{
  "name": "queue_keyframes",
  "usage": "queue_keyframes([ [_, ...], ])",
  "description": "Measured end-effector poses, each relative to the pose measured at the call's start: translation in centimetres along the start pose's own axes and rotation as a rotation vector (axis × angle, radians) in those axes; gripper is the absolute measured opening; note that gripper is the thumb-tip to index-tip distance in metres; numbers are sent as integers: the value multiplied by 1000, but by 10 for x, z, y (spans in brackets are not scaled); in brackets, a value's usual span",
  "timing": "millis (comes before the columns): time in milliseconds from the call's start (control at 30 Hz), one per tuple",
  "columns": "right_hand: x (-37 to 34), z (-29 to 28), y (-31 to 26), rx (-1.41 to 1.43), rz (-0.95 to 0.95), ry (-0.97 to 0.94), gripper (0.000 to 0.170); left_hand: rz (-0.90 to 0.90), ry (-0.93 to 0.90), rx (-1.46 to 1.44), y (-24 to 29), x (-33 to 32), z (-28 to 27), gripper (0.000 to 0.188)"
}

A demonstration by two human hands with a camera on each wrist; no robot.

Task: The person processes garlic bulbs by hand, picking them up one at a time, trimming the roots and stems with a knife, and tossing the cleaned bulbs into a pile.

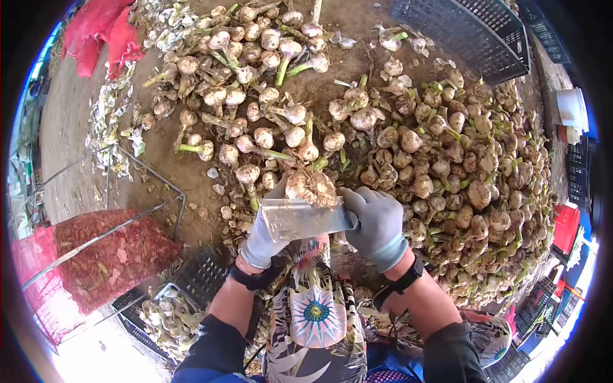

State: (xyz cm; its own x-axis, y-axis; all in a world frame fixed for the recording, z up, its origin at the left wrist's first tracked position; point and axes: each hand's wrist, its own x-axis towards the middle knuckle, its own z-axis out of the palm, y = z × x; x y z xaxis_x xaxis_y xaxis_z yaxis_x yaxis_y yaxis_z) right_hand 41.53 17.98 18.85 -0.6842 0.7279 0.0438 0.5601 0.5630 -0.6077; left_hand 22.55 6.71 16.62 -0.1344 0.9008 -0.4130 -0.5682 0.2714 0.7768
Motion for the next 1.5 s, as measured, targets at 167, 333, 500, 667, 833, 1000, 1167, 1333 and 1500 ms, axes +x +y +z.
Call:
queue_keyframes([
  [167,-7,12,6,-16,-9,-65,45,-137,1,47,16,5,9,70],
  [333,-9,28,24,-114,233,36,16,-135,75,60,16,-17,6,46],
  [500,-16,10,42,-1,355,156,21,-8,146,354,19,-29,10,54],
  [667,-8,4,-28,11,53,-156,28,346,2,1043,-47,-46,-70,86],
  [833,-7,14,-31,52,16,-178,37,144,111,123,-32,-44,-38,96],
  [1000,-4,15,-25,-33,70,-195,33,133,150,501,-33,-44,-42,79],
  [1167,-9,24,25,-99,587,-264,20,334,95,708,27,-32,9,56],
  [1333,-14,9,0,8,313,-100,26,280,180,654,9,-19,1,52],
  [1500,-7,22,-4,559,454,-113,35,191,115,701,4,-7,1,44],
])
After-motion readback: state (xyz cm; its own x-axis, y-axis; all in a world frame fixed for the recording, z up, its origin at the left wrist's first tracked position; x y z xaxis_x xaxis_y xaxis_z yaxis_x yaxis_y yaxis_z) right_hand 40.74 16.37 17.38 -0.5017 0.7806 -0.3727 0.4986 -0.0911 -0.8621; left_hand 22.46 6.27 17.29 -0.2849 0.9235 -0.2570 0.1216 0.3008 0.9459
